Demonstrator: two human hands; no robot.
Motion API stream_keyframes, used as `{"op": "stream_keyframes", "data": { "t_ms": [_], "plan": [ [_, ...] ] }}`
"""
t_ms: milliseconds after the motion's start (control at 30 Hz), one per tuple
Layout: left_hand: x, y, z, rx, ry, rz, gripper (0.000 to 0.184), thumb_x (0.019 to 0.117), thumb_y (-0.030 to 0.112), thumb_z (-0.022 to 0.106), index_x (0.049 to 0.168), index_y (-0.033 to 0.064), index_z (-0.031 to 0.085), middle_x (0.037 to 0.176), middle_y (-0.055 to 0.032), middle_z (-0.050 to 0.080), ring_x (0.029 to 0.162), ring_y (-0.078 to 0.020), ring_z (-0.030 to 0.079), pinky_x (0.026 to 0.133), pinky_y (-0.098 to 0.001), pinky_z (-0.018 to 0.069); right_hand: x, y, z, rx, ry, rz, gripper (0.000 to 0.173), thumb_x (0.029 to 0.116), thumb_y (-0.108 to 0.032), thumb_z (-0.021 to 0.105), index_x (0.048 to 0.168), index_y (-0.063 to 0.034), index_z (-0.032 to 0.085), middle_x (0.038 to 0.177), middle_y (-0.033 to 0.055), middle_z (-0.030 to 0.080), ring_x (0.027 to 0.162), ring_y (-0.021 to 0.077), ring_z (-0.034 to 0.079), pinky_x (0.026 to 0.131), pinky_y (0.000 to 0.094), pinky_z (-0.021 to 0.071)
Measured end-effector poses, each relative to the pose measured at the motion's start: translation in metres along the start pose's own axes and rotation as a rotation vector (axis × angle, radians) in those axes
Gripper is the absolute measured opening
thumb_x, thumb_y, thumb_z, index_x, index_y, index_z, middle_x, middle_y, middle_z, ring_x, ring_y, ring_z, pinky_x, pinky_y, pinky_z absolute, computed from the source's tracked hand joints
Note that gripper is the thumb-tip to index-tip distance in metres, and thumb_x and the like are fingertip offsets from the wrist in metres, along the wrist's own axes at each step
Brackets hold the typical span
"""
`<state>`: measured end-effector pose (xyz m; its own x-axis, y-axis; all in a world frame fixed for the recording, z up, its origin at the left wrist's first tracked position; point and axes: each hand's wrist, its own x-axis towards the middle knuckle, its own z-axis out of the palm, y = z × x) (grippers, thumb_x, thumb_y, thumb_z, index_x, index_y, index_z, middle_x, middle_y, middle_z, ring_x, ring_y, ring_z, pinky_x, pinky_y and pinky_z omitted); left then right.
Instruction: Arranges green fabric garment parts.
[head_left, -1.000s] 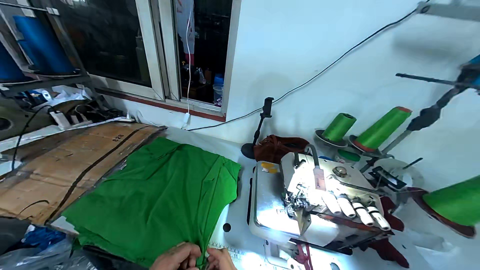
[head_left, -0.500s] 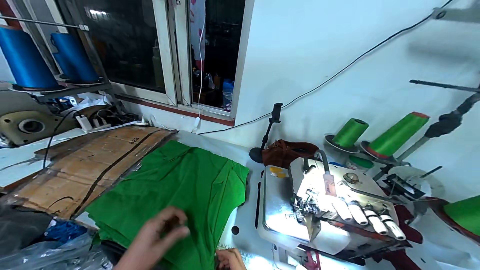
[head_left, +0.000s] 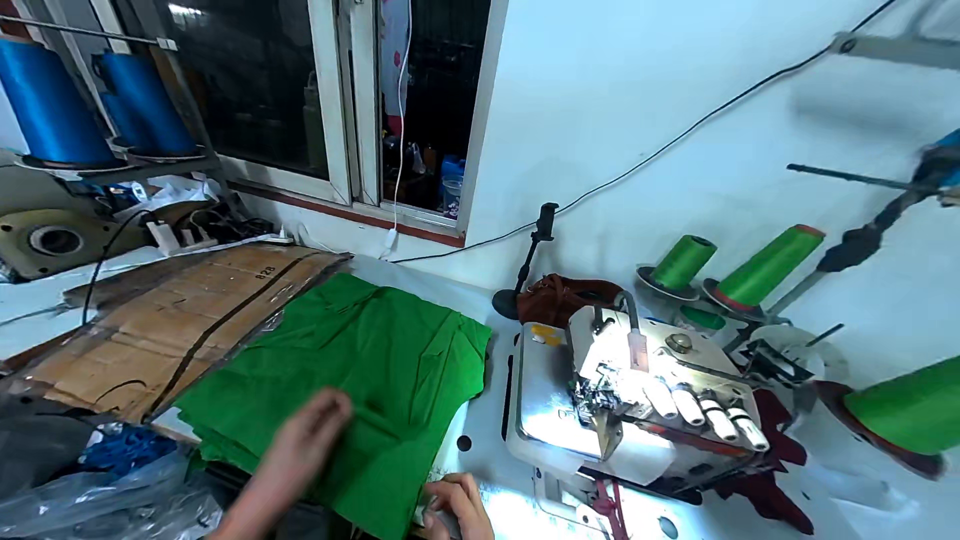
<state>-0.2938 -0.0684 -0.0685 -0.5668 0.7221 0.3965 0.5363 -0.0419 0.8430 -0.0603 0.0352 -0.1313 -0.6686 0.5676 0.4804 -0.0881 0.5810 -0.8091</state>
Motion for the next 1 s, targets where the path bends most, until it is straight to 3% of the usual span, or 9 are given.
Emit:
{"op": "stream_keyframes", "data": {
  "t_ms": [100,233,367,467,533,667,800,900,1000],
  "plan": [
    [0.041,0.038,-0.028,-0.162,0.149,-0.091,0.012,0.1055,0.014,0.043,0.107,0.0084,0.054,0.067,0.0036,0.054,0.054,-0.0054,0.054,0.055,-0.0254,0.0518,0.012,-0.013,0.005,-0.035,0.029,-0.088,0.028,0.0956,-0.015,0.065,0.113,0.0063,0.07,0.112,0.0233,0.064,0.106,0.0255,0.063,0.093,0.0335,0.0536],
    [0.066,0.116,-0.022,-0.114,-0.007,0.135,0.016,0.1025,0.002,0.05,0.118,0.0044,0.053,0.075,-0.0035,0.069,0.061,-0.013,0.07,0.061,-0.0314,0.0626,0.055,-0.047,0.019,0.046,-0.022,-0.152,0.047,0.0959,-0.028,0.068,0.126,0.0077,0.064,0.124,0.0243,0.063,0.115,0.0254,0.064,0.096,0.0365,0.0549],
    [0.089,0.158,-0.007,-0.211,-0.112,0.212,0.029,0.1015,-0.004,0.051,0.129,0.003,0.059,0.086,-0.0049,0.073,0.072,-0.0142,0.074,0.072,-0.0326,0.0658,0.111,-0.082,0.037,0.272,-0.011,0.108,0.072,0.0932,-0.037,0.071,0.144,0.008,0.046,0.137,0.0237,0.058,0.126,0.0241,0.059,0.105,0.0391,0.0499],
    [0.103,0.172,-0.008,-0.373,-0.027,0.221,0.023,0.1033,-0.002,0.048,0.118,-0.0011,0.066,0.096,-0.0061,0.073,0.078,-0.0138,0.073,0.078,-0.0331,0.0646,0.147,-0.096,0.041,0.285,0.03,0.341,0.047,0.0993,-0.028,0.067,0.133,0.0026,0.057,0.122,0.0189,0.066,0.113,0.0228,0.064,0.1,0.0405,0.052],
    [0.109,0.179,-0.024,-0.436,0.084,0.255,0.024,0.104,0.002,0.046,0.118,0.0001,0.065,0.102,-0.0035,0.072,0.083,-0.0124,0.072,0.082,-0.0333,0.0632,0.16,-0.099,0.036,0.187,0.016,0.444,0.028,0.1033,-0.017,0.06,0.121,0.0039,0.064,0.108,0.0195,0.068,0.101,0.0254,0.065,0.092,0.0429,0.0517],
    [0.111,0.178,-0.095,-0.434,0.287,0.413,0.027,0.1043,0.008,0.043,0.12,0.0096,0.064,0.104,0.0063,0.073,0.09,-0.008,0.072,0.086,-0.0293,0.0614,0.154,-0.107,-0.004,0.245,-0.167,0.449,0.024,0.1026,-0.008,0.058,0.122,0.0035,0.066,0.114,0.0149,0.069,0.104,0.0164,0.064,0.094,0.0342,0.0516],
    [0.128,0.12,-0.173,-0.532,0.221,0.584,0.028,0.1087,0.013,0.038,0.126,0.0141,0.06,0.11,0.0055,0.069,0.097,-0.0082,0.07,0.089,-0.0266,0.0592,0.147,-0.124,-0.073,0.405,-0.278,0.172,0.016,0.099,-0.006,0.059,0.107,-0.0036,0.072,0.093,0.002,0.07,0.086,0.0057,0.065,0.081,0.0269,0.0557],
    [0.121,0.115,-0.158,-0.417,0.203,0.437,0.029,0.1071,0.013,0.041,0.12,0.0193,0.066,0.104,0.0094,0.073,0.089,-0.0058,0.072,0.08,-0.0269,0.0629,0.16,-0.121,-0.094,0.204,-0.434,0.192,0.007,0.0961,-0.006,0.067,0.097,-0.002,0.072,0.081,0.0003,0.069,0.074,0.0024,0.063,0.071,0.0211,0.0549],
    [0.136,0.112,-0.129,-0.262,0.25,0.252,0.026,0.1032,0.01,0.044,0.114,0.0139,0.068,0.098,0.0093,0.072,0.085,-0.006,0.072,0.081,-0.0314,0.0636,0.19,-0.102,-0.088,-0.401,-0.442,0.294,0.023,0.1029,-0.018,0.062,0.11,0.0015,0.072,0.097,0.017,0.07,0.09,0.0267,0.067,0.084,0.0469,0.0543]
  ]
}}
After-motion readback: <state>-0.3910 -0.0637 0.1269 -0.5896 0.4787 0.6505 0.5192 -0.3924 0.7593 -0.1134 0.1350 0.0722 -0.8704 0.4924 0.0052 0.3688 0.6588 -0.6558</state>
